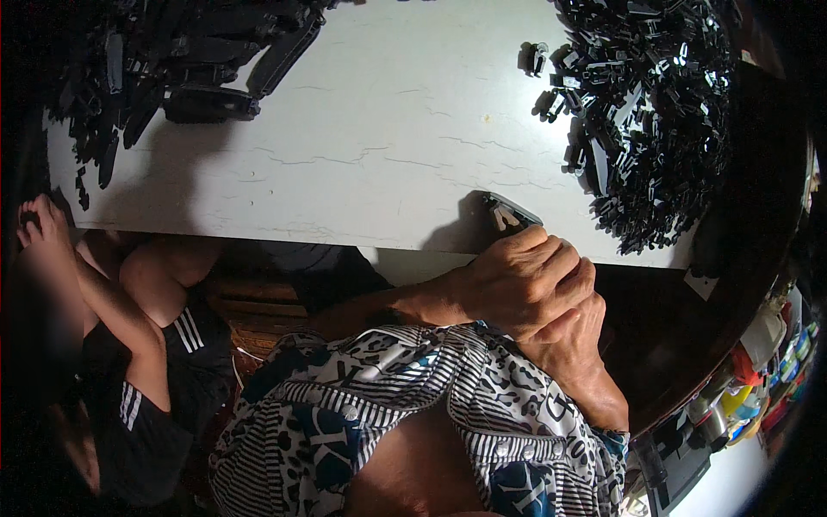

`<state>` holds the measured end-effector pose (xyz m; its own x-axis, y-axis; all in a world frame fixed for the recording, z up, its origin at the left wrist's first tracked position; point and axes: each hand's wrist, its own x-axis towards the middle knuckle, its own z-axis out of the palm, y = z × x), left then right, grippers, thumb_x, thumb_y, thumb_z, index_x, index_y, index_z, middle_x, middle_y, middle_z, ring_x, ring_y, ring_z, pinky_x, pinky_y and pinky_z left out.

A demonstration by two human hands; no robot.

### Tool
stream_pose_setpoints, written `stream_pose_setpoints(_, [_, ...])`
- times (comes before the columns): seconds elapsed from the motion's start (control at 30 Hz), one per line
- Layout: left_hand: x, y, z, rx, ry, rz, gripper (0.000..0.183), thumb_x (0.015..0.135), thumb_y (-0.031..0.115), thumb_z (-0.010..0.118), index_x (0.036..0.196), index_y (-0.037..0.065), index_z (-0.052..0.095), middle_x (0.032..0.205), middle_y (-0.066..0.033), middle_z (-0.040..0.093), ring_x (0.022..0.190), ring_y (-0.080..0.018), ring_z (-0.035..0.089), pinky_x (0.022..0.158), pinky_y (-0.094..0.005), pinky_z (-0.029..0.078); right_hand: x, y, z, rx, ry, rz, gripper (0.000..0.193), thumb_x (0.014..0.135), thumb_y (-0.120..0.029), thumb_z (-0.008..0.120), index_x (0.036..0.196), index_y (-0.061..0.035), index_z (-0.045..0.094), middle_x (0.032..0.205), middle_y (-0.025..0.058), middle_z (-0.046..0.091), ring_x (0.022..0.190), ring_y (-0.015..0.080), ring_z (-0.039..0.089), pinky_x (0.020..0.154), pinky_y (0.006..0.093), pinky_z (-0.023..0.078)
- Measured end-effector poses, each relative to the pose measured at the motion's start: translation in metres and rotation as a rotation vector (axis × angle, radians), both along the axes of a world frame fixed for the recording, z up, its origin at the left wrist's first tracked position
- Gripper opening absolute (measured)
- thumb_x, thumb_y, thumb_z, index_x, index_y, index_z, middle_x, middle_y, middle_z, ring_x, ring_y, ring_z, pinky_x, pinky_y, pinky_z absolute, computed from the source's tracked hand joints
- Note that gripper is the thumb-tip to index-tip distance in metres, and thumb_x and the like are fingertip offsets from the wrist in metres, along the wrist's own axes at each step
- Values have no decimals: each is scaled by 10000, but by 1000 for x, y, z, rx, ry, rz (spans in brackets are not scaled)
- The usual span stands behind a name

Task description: The person assembles small plastic components into plastic housings by hand, lines them up on the table, and presses them using pliers.

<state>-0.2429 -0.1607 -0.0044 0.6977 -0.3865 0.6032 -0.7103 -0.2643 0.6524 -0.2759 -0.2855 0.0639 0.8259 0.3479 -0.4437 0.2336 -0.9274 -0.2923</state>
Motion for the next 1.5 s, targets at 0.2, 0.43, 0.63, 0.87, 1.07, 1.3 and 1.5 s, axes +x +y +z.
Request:
stream_pose_setpoints(0.2, [0, -1, 1, 35, 23, -6, 389, 796, 337, 563, 885, -39, 609, 731, -113, 558, 650, -191, 529, 617, -309, 382, 5, 1, 4, -12, -5, 37, 395, 707, -254, 645, 986, 20, 590, 866, 175, 603, 720, 308, 629, 609, 378, 526])
stream_pose_setpoints(0.43, [-1, -5, -4, 16, 28, 35, 456, 796, 354, 493, 974, -48, 616, 744, -133, 543, 601, -192, 509, 568, -316, 356, 16, -5, 5, 70, -16, 138, 359, 661, -239, 678, 896, 18, 593, 819, 162, 592, 678, 305, 623, 558, 382, 515])
stream_pose_setpoints(0.63, [8, -18, -10, -43, 52, -9, 467, 760, 357, 479, 997, -17, 630, 768, -134, 548, 613, -192, 520, 597, -320, 371, 24, -7, 10, -8, -114, 158, 265, 637, -184, 688, 784, 15, 594, 688, 137, 571, 585, 277, 614, 485, 359, 496])
stream_pose_setpoints(0.87, [3, -11, -10, 60, 129, -17, 407, 722, 310, 520, 986, 13, 613, 771, -97, 500, 635, -220, 510, 620, -331, 404, 13, -16, -15, 149, -135, 114, 312, 627, -126, 679, 883, 32, 596, 820, 173, 588, 726, 336, 578, 550, 412, 463])
stream_pose_setpoints(1.07, [15, -2, 2, -129, -50, 123, 256, 713, 147, 655, 927, 7, 641, 912, -111, 550, 819, -249, 550, 774, -382, 434, 6, -21, -39, 265, -204, -122, 247, 657, -81, 636, 861, 20, 541, 653, 180, 552, 580, 374, 542, 552, 392, 456])
stream_pose_setpoints(1.3, [35, 71, -8, 186, 246, 382, 375, 626, 41, 768, 986, 90, 673, 1008, -58, 578, 976, -257, 517, 846, -355, 432, 1, -41, -52, 367, -129, -500, 397, 553, -15, 636, 887, 18, 424, 634, 218, 528, 591, 435, 534, 568, 432, 433])
stream_pose_setpoints(1.5, [44, 67, -21, 359, 239, 263, 333, 627, 36, 762, 943, 79, 664, 1092, -45, 547, 1062, -241, 473, 908, -349, 393, 29, -38, -73, 384, -398, -411, 364, 590, -41, 643, 875, 6, 421, 681, 220, 538, 632, 441, 539, 572, 479, 407])
